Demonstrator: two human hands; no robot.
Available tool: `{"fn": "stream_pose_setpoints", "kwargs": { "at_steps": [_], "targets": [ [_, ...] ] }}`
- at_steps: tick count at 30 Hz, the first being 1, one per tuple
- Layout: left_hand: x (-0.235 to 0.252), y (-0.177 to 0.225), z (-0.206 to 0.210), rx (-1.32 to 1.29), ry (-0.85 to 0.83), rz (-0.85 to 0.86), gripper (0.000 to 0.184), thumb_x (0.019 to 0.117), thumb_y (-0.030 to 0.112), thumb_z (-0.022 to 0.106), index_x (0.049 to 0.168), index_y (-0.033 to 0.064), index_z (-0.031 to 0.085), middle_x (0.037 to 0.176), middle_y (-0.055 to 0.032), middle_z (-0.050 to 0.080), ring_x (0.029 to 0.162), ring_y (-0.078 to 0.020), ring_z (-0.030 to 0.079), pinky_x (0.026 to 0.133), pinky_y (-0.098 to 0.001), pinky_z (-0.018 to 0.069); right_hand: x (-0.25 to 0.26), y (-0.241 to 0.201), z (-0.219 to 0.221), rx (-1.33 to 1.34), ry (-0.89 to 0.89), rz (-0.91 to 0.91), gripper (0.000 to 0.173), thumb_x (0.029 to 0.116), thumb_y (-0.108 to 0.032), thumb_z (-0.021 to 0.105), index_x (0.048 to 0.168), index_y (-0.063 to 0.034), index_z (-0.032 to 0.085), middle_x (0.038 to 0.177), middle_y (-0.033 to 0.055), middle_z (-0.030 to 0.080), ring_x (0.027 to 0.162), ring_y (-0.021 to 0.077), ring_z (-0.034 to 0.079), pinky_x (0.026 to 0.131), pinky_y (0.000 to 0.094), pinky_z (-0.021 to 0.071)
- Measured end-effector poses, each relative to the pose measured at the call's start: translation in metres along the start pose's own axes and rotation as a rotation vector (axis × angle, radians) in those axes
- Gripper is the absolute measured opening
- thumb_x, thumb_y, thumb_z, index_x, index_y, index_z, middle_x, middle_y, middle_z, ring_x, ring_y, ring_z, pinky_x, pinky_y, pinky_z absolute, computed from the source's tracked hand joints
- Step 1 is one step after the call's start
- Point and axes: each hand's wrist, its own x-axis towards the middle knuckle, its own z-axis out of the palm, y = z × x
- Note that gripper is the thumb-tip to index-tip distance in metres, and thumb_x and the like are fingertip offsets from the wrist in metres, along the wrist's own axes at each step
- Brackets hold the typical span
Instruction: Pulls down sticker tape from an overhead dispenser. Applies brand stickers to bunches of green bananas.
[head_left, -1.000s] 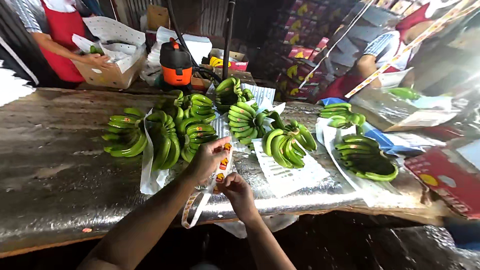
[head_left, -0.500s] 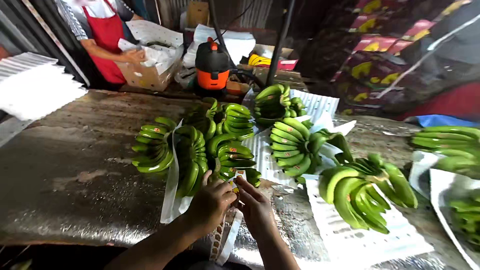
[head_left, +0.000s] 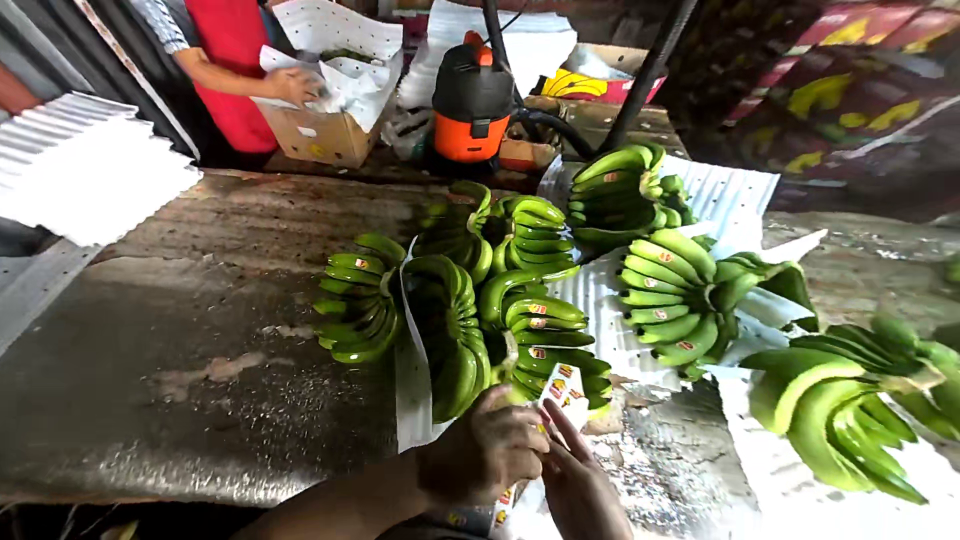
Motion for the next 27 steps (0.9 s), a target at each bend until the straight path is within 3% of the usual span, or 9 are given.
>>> {"fn": "stream_pose_setpoints", "kwargs": {
  "at_steps": [3,6,9,14,16,19,22,24,27],
  "targets": [
    [-0.022,-0.026,-0.043,-0.458,0.054,-0.286,0.008,0.0937,0.007,0.068,0.091,-0.0012,0.069,0.099,-0.0113,0.072,0.105,-0.0169,0.068,0.100,-0.0318,0.0529,-0.007,0.013,0.017,-0.006,0.169,-0.030,0.026,0.0947,0.011,0.049,0.114,0.0003,0.061,0.096,0.0006,0.073,0.077,0.0048,0.069,0.071,0.0211,0.0590],
    [-0.039,-0.055,-0.092,-0.302,0.025,-0.365,0.022,0.0948,0.025,0.071,0.100,0.0041,0.074,0.110,-0.0079,0.070,0.114,-0.0138,0.062,0.103,-0.0283,0.0487,-0.004,0.018,0.036,-0.091,0.180,-0.051,0.024,0.0933,0.008,0.053,0.113,0.0037,0.066,0.096,0.0031,0.074,0.072,0.0058,0.066,0.063,0.0209,0.0557],
    [-0.040,-0.054,-0.098,-0.169,-0.109,-0.236,0.032,0.0969,0.042,0.067,0.112,0.0150,0.076,0.118,-0.0033,0.070,0.123,-0.0162,0.060,0.110,-0.0383,0.0445,-0.004,0.011,0.067,-0.156,0.097,-0.036,0.030,0.0970,0.005,0.053,0.126,0.0056,0.063,0.108,0.0101,0.071,0.084,0.0149,0.071,0.071,0.0304,0.0623],
    [-0.029,-0.044,-0.095,0.077,-0.050,-0.139,0.019,0.0928,0.023,0.070,0.109,0.0151,0.077,0.106,-0.0044,0.073,0.109,-0.0215,0.068,0.111,-0.0562,0.0403,0.000,0.001,0.112,-0.280,0.041,-0.121,0.031,0.0954,0.006,0.057,0.125,0.0043,0.065,0.109,0.0084,0.070,0.085,0.0109,0.069,0.072,0.0260,0.0600],
    [-0.030,-0.046,-0.095,0.136,-0.002,-0.145,0.012,0.0917,0.020,0.071,0.102,0.0167,0.076,0.102,-0.0028,0.072,0.106,-0.0205,0.068,0.110,-0.0582,0.0398,-0.001,0.005,0.119,-0.294,0.030,-0.142,0.030,0.0953,0.005,0.058,0.125,0.0047,0.065,0.108,0.0087,0.070,0.086,0.0110,0.070,0.074,0.0261,0.0603],
    [-0.033,-0.048,-0.097,0.132,0.011,-0.227,0.019,0.0899,0.018,0.073,0.108,0.0152,0.074,0.108,-0.0045,0.072,0.110,-0.0220,0.068,0.110,-0.0615,0.0398,-0.002,0.013,0.125,-0.347,0.002,-0.184,0.028,0.0993,-0.001,0.055,0.124,0.0042,0.067,0.111,0.0083,0.072,0.090,0.0102,0.071,0.081,0.0259,0.0605],
    [-0.038,-0.050,-0.099,0.146,0.026,-0.264,0.008,0.0896,0.021,0.074,0.096,0.0150,0.075,0.101,-0.0035,0.071,0.102,-0.0207,0.069,0.109,-0.0592,0.0416,-0.002,0.020,0.128,-0.380,-0.034,-0.168,0.031,0.1041,-0.007,0.047,0.124,0.0044,0.068,0.113,0.0097,0.072,0.096,0.0111,0.070,0.087,0.0272,0.0589],
    [-0.043,-0.052,-0.098,0.152,0.045,-0.218,0.005,0.0919,0.018,0.070,0.087,0.0170,0.071,0.097,-0.0013,0.069,0.102,-0.0180,0.067,0.112,-0.0574,0.0382,0.001,0.022,0.129,-0.354,-0.047,-0.130,0.031,0.1040,-0.007,0.046,0.123,0.0052,0.067,0.113,0.0106,0.072,0.098,0.0122,0.070,0.089,0.0281,0.0587],
    [-0.051,-0.058,-0.097,0.089,0.061,-0.050,0.012,0.0974,0.015,0.062,0.087,0.0178,0.068,0.104,-0.0013,0.069,0.114,-0.0176,0.064,0.119,-0.0560,0.0296,0.005,0.022,0.130,-0.314,-0.014,-0.096,0.029,0.1003,-0.003,0.050,0.123,0.0043,0.067,0.108,0.0070,0.072,0.090,0.0085,0.069,0.080,0.0244,0.0584]
  ]
}}
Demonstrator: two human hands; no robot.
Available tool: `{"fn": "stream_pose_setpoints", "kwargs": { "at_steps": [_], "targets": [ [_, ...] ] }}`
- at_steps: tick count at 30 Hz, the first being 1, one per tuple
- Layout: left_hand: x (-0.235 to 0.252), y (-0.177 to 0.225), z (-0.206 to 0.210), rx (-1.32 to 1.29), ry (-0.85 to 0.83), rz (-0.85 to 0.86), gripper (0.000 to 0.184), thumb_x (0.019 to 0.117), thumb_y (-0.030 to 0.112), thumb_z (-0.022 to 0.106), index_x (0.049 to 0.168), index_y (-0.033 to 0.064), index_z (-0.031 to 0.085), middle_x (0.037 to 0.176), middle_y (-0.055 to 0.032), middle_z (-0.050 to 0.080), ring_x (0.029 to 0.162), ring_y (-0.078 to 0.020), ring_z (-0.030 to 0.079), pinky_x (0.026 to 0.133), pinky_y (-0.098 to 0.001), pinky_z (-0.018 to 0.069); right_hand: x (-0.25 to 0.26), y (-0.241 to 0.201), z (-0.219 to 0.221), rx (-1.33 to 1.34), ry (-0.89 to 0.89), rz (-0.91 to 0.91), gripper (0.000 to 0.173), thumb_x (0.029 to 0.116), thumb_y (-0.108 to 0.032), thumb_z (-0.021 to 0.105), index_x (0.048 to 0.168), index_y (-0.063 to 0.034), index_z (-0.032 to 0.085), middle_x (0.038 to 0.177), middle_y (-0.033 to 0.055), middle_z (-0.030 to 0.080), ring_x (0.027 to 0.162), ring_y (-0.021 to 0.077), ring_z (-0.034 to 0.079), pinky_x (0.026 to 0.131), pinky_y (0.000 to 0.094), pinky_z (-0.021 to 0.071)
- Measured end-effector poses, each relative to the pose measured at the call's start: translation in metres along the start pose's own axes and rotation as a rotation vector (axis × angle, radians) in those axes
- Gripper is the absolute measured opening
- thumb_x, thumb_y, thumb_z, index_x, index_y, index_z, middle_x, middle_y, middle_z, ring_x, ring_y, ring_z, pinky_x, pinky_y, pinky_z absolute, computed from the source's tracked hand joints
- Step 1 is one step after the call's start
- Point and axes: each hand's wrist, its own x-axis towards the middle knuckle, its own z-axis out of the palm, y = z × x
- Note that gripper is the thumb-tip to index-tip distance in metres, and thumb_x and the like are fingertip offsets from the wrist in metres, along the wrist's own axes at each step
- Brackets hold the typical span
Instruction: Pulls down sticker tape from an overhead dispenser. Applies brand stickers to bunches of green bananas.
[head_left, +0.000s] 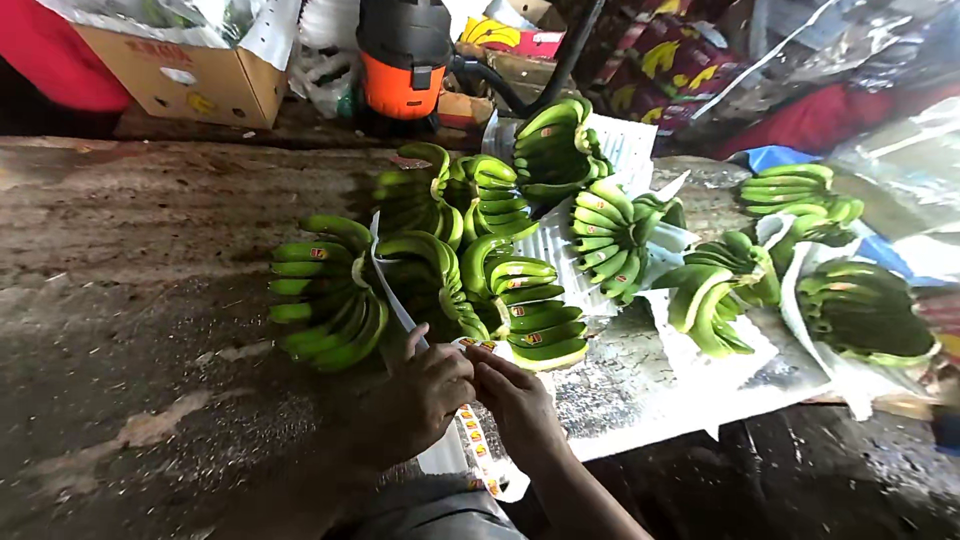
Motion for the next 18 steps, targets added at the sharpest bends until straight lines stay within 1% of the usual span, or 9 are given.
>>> {"fn": "stream_pose_setpoints", "kwargs": {
  "at_steps": [1,3,5,6,8,10,12,14,18],
  "targets": [
    [-0.003,-0.003,-0.001,-0.077,0.004,0.042,0.012,0.0985,0.015,0.061,0.088,0.0170,0.068,0.105,-0.0018,0.069,0.116,-0.0176,0.063,0.120,-0.0523,0.0296,0.002,0.002,-0.002,-0.009,0.019,-0.007,0.031,0.0968,0.000,0.055,0.125,0.0034,0.066,0.108,0.0065,0.071,0.088,0.0080,0.068,0.076,0.0233,0.0575],
    [-0.008,-0.015,-0.009,-0.342,-0.015,0.031,0.014,0.1012,0.018,0.062,0.090,0.0131,0.067,0.103,-0.0027,0.069,0.114,-0.0155,0.062,0.116,-0.0396,0.0385,0.010,0.009,-0.011,-0.039,0.076,-0.043,0.045,0.0894,0.003,0.061,0.134,0.0022,0.060,0.108,0.0073,0.068,0.086,0.0093,0.066,0.073,0.0243,0.0571],
    [-0.012,-0.033,-0.031,-0.561,-0.006,-0.210,0.008,0.0936,0.013,0.070,0.089,0.0063,0.071,0.096,-0.0027,0.072,0.102,-0.0095,0.067,0.099,-0.0279,0.0529,0.015,0.011,-0.020,-0.044,0.136,-0.060,0.046,0.0910,0.005,0.063,0.136,0.0025,0.057,0.107,0.0079,0.070,0.086,0.0087,0.069,0.076,0.0250,0.0587],
    [-0.013,-0.046,-0.047,-0.529,-0.009,-0.419,0.005,0.0891,0.007,0.071,0.090,0.0028,0.073,0.094,-0.0031,0.073,0.096,-0.0076,0.069,0.092,-0.0264,0.0568,0.016,0.012,-0.024,-0.041,0.161,-0.070,0.036,0.0910,0.006,0.063,0.127,0.0035,0.063,0.103,0.0072,0.072,0.085,0.0092,0.070,0.077,0.0252,0.0596],
    [-0.015,-0.084,-0.074,-0.291,-0.118,-0.798,0.014,0.0956,0.007,0.065,0.104,-0.0012,0.073,0.104,-0.0097,0.073,0.097,-0.0140,0.069,0.091,-0.0340,0.0570,0.015,0.011,-0.027,-0.013,0.182,-0.067,0.020,0.0898,0.009,0.063,0.107,0.0040,0.070,0.094,0.0073,0.073,0.081,0.0118,0.070,0.074,0.0268,0.0610],
    [-0.025,-0.131,-0.084,-0.112,-0.258,-0.994,0.023,0.1015,0.009,0.060,0.121,-0.0019,0.067,0.116,-0.0186,0.069,0.106,-0.0273,0.068,0.098,-0.0474,0.0533,0.013,0.004,-0.024,-0.003,0.179,-0.027,0.019,0.0923,0.008,0.062,0.109,0.0050,0.070,0.096,0.0094,0.072,0.080,0.0147,0.071,0.071,0.0294,0.0616],
    [-0.034,-0.159,-0.085,-0.037,-0.375,-1.051,0.031,0.1013,0.009,0.062,0.130,-0.0023,0.058,0.117,-0.0233,0.066,0.106,-0.0340,0.067,0.097,-0.0526,0.0529,0.012,0.001,-0.021,-0.041,0.138,-0.012,0.028,0.0919,0.006,0.064,0.119,0.0043,0.067,0.106,0.0113,0.068,0.086,0.0168,0.070,0.071,0.0313,0.0625],
    [-0.038,-0.172,-0.084,0.000,-0.478,-1.065,0.035,0.1007,0.008,0.063,0.133,-0.0026,0.054,0.117,-0.0244,0.066,0.107,-0.0361,0.067,0.097,-0.0539,0.0529,0.012,0.002,-0.019,-0.093,0.096,-0.050,0.039,0.0844,0.005,0.069,0.123,0.0033,0.064,0.109,0.0108,0.067,0.086,0.0150,0.069,0.072,0.0287,0.0619],
    [-0.031,-0.177,-0.081,0.072,-0.572,-1.037,0.040,0.0981,0.005,0.065,0.135,-0.0041,0.052,0.122,-0.0280,0.063,0.114,-0.0421,0.064,0.100,-0.0587,0.0494,0.014,0.004,-0.017,-0.096,0.060,-0.131,0.022,0.0841,0.004,0.074,0.106,0.0019,0.072,0.093,0.0068,0.074,0.081,0.0117,0.071,0.073,0.0261,0.0610]
  ]
}}
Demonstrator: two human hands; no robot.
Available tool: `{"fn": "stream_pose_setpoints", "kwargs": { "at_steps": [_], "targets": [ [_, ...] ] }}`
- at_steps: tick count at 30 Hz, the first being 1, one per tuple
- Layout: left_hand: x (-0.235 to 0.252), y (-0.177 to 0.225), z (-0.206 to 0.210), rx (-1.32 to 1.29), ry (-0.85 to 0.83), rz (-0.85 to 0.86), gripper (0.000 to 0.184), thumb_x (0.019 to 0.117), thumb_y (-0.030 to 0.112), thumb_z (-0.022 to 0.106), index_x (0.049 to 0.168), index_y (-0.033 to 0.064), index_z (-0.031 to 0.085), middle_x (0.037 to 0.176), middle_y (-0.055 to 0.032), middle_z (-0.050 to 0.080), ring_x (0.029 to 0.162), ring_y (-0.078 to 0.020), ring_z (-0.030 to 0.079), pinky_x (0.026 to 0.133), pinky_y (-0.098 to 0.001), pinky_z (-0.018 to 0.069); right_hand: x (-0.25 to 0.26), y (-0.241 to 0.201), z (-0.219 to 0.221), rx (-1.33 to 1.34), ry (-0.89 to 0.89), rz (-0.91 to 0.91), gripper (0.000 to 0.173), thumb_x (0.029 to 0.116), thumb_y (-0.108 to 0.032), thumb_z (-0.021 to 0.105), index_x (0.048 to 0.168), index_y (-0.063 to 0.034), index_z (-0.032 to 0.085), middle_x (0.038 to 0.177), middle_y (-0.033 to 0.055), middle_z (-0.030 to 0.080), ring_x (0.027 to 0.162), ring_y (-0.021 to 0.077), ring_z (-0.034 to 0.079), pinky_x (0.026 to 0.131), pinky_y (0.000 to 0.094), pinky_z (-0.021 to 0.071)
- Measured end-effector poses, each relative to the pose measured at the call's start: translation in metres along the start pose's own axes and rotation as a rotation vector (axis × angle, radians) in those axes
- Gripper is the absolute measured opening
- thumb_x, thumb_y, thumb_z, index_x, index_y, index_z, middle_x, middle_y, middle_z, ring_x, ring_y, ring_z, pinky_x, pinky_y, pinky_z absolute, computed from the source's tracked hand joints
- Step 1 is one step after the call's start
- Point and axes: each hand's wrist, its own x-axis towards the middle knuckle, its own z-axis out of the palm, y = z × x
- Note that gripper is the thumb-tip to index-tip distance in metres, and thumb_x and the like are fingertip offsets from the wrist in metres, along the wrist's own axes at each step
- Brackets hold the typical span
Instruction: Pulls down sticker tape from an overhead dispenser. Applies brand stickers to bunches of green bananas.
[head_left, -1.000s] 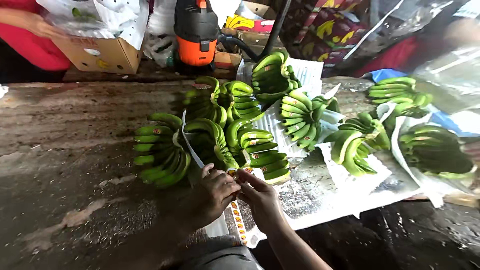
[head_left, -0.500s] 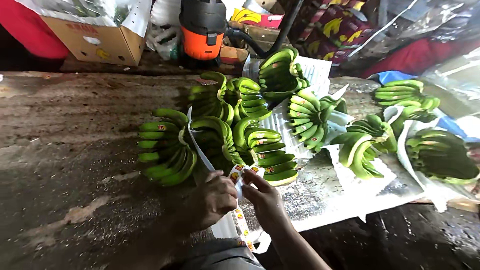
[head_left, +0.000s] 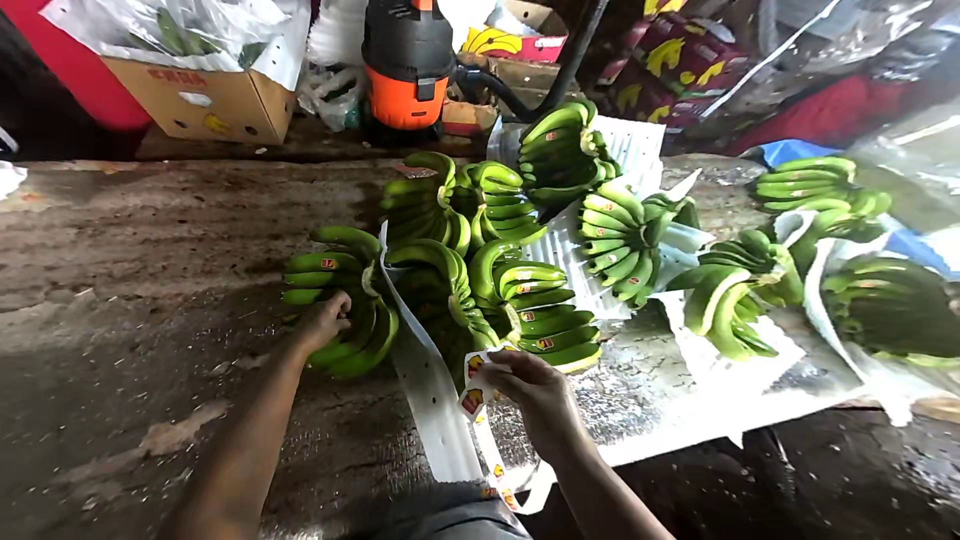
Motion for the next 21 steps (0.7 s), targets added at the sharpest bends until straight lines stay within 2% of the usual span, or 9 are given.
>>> {"fn": "stream_pose_setpoints", "kwargs": {
  "at_steps": [6,8,10,11,13,15,17,19,21],
  "targets": [
    [0.001,0.002,-0.002,-0.029,0.048,-0.074,0.036,0.0945,0.003,0.070,0.125,-0.0070,0.054,0.115,-0.0282,0.062,0.106,-0.0414,0.063,0.095,-0.0578,0.0505,0.002,-0.010,0.005,0.104,0.078,0.122,0.019,0.0911,0.011,0.060,0.108,0.0060,0.066,0.090,0.0087,0.070,0.070,0.0126,0.068,0.067,0.0274,0.0614],
    [0.003,0.010,-0.001,0.112,0.044,-0.145,0.044,0.0950,0.009,0.071,0.132,-0.0048,0.052,0.121,-0.0312,0.063,0.114,-0.0480,0.063,0.098,-0.0635,0.0489,0.002,-0.012,0.005,0.136,0.094,0.131,0.018,0.0924,0.010,0.059,0.109,0.0061,0.064,0.089,0.0087,0.069,0.069,0.0124,0.068,0.065,0.0269,0.0607],
    [-0.003,0.021,-0.003,0.248,0.085,-0.208,0.059,0.0936,0.021,0.076,0.141,-0.0010,0.049,0.126,-0.0314,0.063,0.119,-0.0510,0.061,0.099,-0.0675,0.0467,0.001,-0.010,0.006,0.156,0.109,0.131,0.019,0.0915,0.010,0.060,0.110,0.0059,0.064,0.089,0.0091,0.068,0.070,0.0129,0.067,0.064,0.0270,0.0598],
    [-0.010,0.029,-0.004,0.274,0.126,-0.171,0.059,0.0937,0.024,0.076,0.142,0.0007,0.051,0.127,-0.0306,0.063,0.120,-0.0506,0.061,0.100,-0.0679,0.0457,0.000,-0.010,0.007,0.161,0.118,0.131,0.020,0.0909,0.010,0.060,0.110,0.0059,0.064,0.089,0.0091,0.068,0.069,0.0129,0.067,0.063,0.0271,0.0596],
    [-0.030,0.056,0.002,0.154,0.269,0.118,0.041,0.0957,0.018,0.072,0.132,0.0000,0.064,0.123,-0.0272,0.067,0.118,-0.0455,0.062,0.103,-0.0622,0.0456,0.000,-0.009,0.008,0.168,0.128,0.135,0.021,0.0905,0.010,0.060,0.111,0.0058,0.063,0.089,0.0091,0.068,0.068,0.0129,0.066,0.061,0.0272,0.0588],
    [-0.055,0.089,0.026,-0.054,0.377,0.533,0.022,0.0928,0.014,0.072,0.111,0.0021,0.076,0.111,-0.0183,0.072,0.109,-0.0335,0.067,0.099,-0.0502,0.0521,-0.002,-0.003,0.010,0.165,0.132,0.160,0.022,0.0904,0.010,0.061,0.112,0.0056,0.062,0.090,0.0091,0.067,0.067,0.0125,0.065,0.060,0.0268,0.0581],
    [-0.078,0.121,0.049,-0.117,0.327,0.840,0.018,0.0906,0.018,0.074,0.104,0.0084,0.079,0.108,-0.0096,0.075,0.110,-0.0255,0.068,0.101,-0.0458,0.0517,-0.005,0.002,0.014,0.137,0.116,0.177,0.023,0.0909,0.009,0.061,0.114,0.0055,0.062,0.093,0.0096,0.066,0.069,0.0127,0.065,0.061,0.0272,0.0584],
    [-0.091,0.140,0.062,0.043,0.350,0.974,0.015,0.0916,0.023,0.073,0.101,0.0138,0.080,0.104,-0.0041,0.075,0.106,-0.0226,0.070,0.101,-0.0487,0.0503,-0.008,0.002,0.019,0.117,0.098,0.171,0.023,0.0906,0.009,0.061,0.114,0.0055,0.062,0.094,0.0097,0.067,0.069,0.0126,0.066,0.062,0.0274,0.0588],
    [-0.093,0.145,0.069,0.156,0.462,1.047,0.010,0.0915,0.017,0.069,0.092,0.0163,0.079,0.097,-0.0022,0.074,0.097,-0.0211,0.071,0.101,-0.0498,0.0495,-0.011,0.001,0.021,0.110,0.095,0.164,0.023,0.0897,0.008,0.061,0.113,0.0053,0.063,0.094,0.0085,0.067,0.070,0.0114,0.066,0.064,0.0265,0.0586]
  ]
}}
